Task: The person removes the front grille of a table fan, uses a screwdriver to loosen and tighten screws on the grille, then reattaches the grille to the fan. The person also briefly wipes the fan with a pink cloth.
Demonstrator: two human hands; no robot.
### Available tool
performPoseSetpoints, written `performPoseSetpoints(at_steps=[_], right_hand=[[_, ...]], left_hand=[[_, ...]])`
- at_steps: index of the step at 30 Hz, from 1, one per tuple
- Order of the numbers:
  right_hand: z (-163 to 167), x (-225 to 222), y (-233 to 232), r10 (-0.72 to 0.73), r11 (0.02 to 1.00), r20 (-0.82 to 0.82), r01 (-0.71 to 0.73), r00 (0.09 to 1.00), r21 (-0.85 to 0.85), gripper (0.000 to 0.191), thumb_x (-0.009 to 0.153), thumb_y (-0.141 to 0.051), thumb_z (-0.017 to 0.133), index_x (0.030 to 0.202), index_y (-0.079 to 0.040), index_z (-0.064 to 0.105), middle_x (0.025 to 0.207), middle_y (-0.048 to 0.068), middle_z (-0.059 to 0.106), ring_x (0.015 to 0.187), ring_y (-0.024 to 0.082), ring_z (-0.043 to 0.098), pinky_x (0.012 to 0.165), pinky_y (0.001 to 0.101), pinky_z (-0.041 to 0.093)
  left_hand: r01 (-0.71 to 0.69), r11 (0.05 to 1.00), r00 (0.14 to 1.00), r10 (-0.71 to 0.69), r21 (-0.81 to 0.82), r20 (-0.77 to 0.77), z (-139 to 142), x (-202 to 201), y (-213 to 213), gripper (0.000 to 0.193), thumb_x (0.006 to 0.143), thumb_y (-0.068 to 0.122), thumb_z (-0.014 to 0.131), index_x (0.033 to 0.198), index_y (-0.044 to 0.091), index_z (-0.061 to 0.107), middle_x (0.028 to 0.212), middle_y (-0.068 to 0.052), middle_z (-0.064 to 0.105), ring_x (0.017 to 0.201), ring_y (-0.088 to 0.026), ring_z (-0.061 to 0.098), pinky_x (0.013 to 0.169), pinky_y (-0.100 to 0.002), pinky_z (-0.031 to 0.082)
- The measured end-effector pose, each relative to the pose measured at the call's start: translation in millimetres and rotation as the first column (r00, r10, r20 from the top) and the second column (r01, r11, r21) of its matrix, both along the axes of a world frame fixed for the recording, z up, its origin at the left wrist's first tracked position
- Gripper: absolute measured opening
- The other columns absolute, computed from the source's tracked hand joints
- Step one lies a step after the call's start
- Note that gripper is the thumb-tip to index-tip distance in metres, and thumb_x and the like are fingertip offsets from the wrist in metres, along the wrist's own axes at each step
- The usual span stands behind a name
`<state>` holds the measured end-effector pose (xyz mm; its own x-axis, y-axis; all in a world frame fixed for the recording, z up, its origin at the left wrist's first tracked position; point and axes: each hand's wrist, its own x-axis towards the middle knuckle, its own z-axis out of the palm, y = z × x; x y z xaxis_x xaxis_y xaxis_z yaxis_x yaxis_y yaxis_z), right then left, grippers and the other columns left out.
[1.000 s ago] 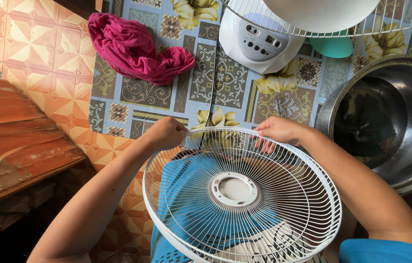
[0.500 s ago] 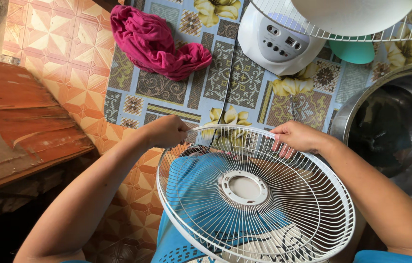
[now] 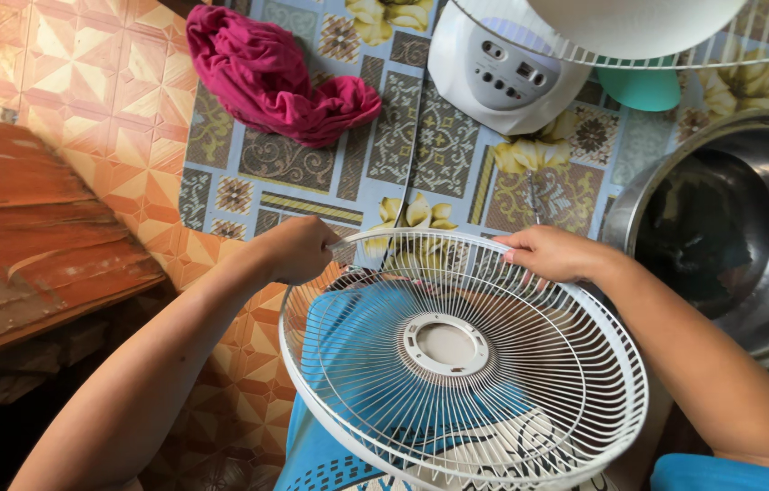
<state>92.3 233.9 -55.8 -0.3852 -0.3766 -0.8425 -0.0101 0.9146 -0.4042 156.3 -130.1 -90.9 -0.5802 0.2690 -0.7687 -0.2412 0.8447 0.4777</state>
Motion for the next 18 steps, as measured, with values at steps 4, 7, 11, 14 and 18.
performPoseSetpoints(at_steps=[4,7,11,14,18], right_hand=[[65.4,2.9,21.9,-0.039,0.955,-0.27,-0.044,0.962,-0.293,0.052,0.098,-0.04,0.056,0.143,-0.014,0.058,0.146,0.01,0.061,0.133,0.027,0.059,0.107,0.0386,0.046],[133.1,43.4,46.7,-0.041,0.677,-0.248,-0.155,0.968,-0.719,0.068,0.092,-0.044,0.07,0.145,-0.004,0.057,0.145,0.012,0.065,0.131,0.026,0.06,0.11,0.0419,0.049],[173.5,94.2,59.8,0.122,0.773,-0.56,-0.433,0.82,-0.465,0.062,0.093,-0.04,0.069,0.146,-0.009,0.057,0.139,0.005,0.067,0.134,0.025,0.058,0.121,0.0578,0.029],[173.7,100.9,61.9,0.073,0.646,-0.524,-0.44,0.849,-0.624,0.076,0.088,-0.049,0.074,0.145,-0.005,0.052,0.131,0.013,0.068,0.125,0.029,0.062,0.112,0.0594,0.031],[158.1,115.8,54.7,-0.121,0.662,-0.583,-0.372,0.803,-0.65,0.067,0.081,-0.037,0.086,0.135,-0.008,0.058,0.117,0.004,0.073,0.106,0.019,0.072,0.105,0.0529,0.047]], left_hand=[[-0.041,0.999,0.997,0.041,-0.003,0.063,3.8,-6.0,1.8,0.042,0.088,0.009,0.052,0.121,0.02,0.076,0.077,-0.016,0.074,0.061,-0.028,0.072,0.06,-0.042,0.057],[-0.048,0.998,0.994,0.05,-0.029,0.094,4.3,-10.0,1.5,0.047,0.086,0.007,0.052,0.123,0.022,0.076,0.072,-0.016,0.072,0.057,-0.026,0.069,0.055,-0.042,0.056],[-0.008,1.0,0.998,0.008,-0.01,0.058,-0.2,-19.1,-1.7,0.049,0.083,0.006,0.053,0.123,0.02,0.076,0.068,-0.015,0.072,0.054,-0.024,0.068,0.053,-0.04,0.055],[0.023,0.999,0.996,-0.02,-0.032,0.092,-3.7,-21.9,-1.5,0.048,0.082,0.005,0.053,0.122,0.02,0.077,0.067,-0.014,0.071,0.054,-0.022,0.067,0.053,-0.039,0.054],[-0.04,0.999,0.989,0.041,-0.009,0.143,-2.9,-25.4,-3.3,0.044,0.083,0.006,0.056,0.12,0.016,0.078,0.067,-0.013,0.069,0.055,-0.02,0.064,0.053,-0.039,0.051]])
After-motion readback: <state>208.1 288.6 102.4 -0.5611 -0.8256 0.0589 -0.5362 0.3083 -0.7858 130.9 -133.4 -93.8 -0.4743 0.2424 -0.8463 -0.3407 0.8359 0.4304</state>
